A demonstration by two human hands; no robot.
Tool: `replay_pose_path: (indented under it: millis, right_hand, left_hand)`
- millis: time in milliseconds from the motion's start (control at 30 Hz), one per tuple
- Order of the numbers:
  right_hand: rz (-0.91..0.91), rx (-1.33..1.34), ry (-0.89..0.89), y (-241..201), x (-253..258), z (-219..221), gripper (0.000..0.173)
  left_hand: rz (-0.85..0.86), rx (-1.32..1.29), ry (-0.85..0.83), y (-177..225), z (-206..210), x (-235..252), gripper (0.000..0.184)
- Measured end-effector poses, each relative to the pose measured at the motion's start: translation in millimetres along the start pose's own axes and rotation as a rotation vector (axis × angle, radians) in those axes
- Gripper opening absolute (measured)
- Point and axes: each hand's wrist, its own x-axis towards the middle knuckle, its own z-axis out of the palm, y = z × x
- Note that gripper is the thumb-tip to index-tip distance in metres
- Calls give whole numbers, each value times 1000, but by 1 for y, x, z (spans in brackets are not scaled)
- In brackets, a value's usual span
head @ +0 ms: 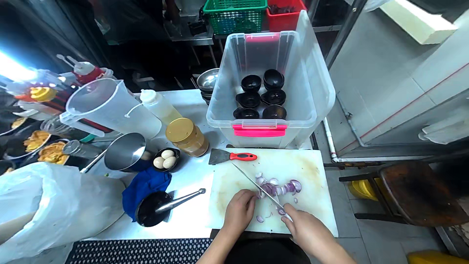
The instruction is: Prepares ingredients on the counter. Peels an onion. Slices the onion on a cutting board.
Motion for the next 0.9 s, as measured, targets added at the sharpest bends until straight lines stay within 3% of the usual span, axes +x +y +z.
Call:
replay_pose_path:
  millis: [67, 100, 133, 300, 367, 433, 533, 700, 767, 900]
  right_hand:
    - [19, 7, -9, 5, -1, 6, 40]
    - [22, 11, -12, 6, -1, 10, 41]
    - [20, 12, -19, 6, -3, 14, 42]
    - [20, -7, -30, -2, -9, 25, 42]
    - [36, 1, -27, -4, -10, 26, 43]
    - [35, 13, -27, -3, -10, 28, 43]
    - [16, 71, -58, -1, -11, 29, 41]
    - [-83, 191, -141, 10, -17, 26, 41]
    - [-147, 237, -204, 16, -19, 26, 41]
    - [-191, 187, -315, 27, -9, 23, 41]
  left_hand:
    - [114, 5, 171, 20, -7, 14, 19]
    - [150, 3, 170, 35, -10, 27, 18]
    - [157, 20, 80, 53, -10, 44, 19]
    - [61, 324, -822, 126, 45, 129, 56]
    - [85, 415, -985, 137, 70, 139, 51]
    - [109, 451, -1033, 141, 80, 142, 41]
    - [102, 366, -952, 134, 71, 142, 36]
    - [69, -140, -497, 110, -1, 124, 29]
    - [-119, -349, -434, 86, -43, 104, 31]
    - [-502, -525, -207, 37, -108, 55, 36]
